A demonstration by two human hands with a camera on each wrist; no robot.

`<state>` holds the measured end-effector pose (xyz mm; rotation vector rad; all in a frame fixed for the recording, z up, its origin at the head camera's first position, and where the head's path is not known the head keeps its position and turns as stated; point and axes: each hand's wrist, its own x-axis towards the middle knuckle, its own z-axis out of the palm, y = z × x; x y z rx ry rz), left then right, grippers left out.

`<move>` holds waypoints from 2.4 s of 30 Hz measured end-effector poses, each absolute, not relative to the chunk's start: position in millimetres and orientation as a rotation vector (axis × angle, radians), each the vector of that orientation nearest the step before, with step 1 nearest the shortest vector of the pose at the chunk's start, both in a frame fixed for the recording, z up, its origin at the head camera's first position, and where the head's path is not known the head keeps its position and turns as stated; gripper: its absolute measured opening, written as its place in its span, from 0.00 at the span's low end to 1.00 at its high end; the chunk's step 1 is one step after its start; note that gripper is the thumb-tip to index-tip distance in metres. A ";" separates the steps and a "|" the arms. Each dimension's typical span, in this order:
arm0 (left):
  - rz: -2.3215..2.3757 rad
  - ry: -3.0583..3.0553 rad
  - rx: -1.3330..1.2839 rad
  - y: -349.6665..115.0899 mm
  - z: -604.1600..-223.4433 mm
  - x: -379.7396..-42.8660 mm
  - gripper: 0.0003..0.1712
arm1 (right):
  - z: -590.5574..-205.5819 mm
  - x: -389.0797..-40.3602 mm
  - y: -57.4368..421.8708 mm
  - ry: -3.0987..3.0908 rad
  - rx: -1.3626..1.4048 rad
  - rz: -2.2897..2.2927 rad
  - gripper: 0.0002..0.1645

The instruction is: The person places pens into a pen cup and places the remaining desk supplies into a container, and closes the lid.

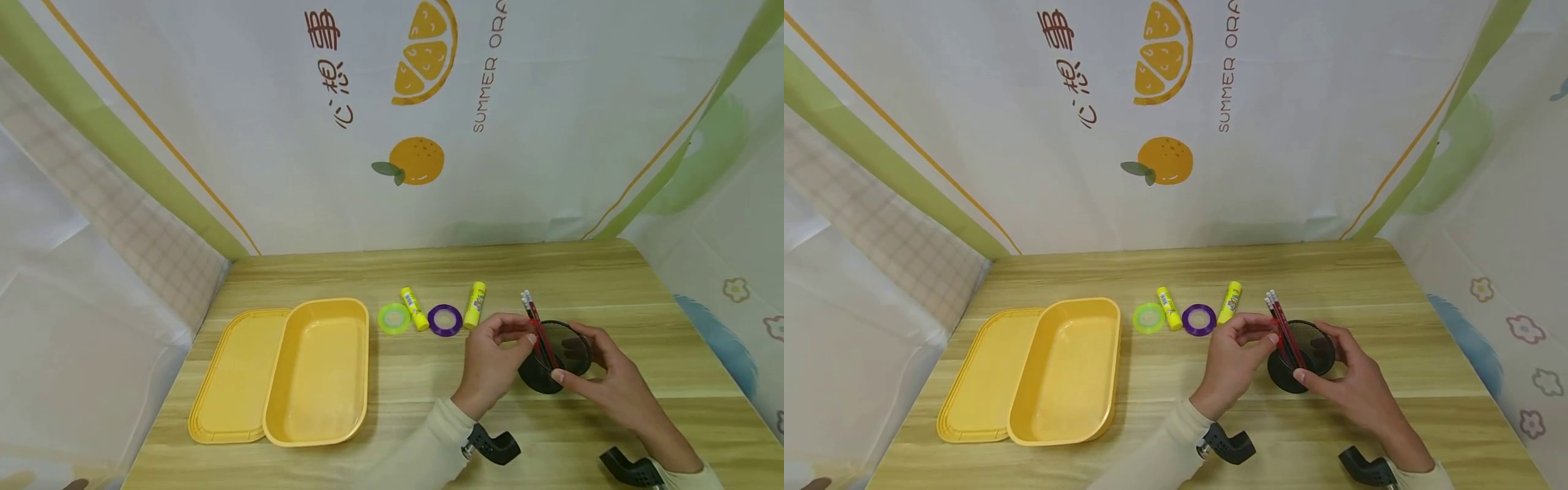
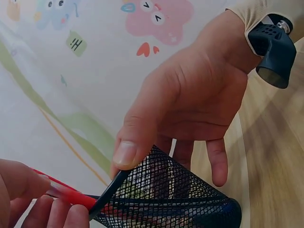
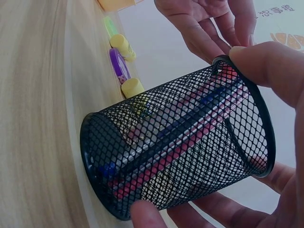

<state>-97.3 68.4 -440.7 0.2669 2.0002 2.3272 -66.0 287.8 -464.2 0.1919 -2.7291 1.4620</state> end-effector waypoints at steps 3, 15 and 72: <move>2.320 2.014 0.273 67.3 -440.6 -96.9 0.12 | -463.3 -65.9 287.6 -2.731 0.191 1.453 0.49; 2.344 2.011 0.250 60.9 -441.2 -98.2 0.12 | -463.3 -65.8 288.4 -2.741 0.187 1.456 0.49; 2.064 2.358 -0.025 -104.9 -414.1 -62.0 0.19 | -399.0 -41.0 209.4 -2.446 0.330 1.087 0.38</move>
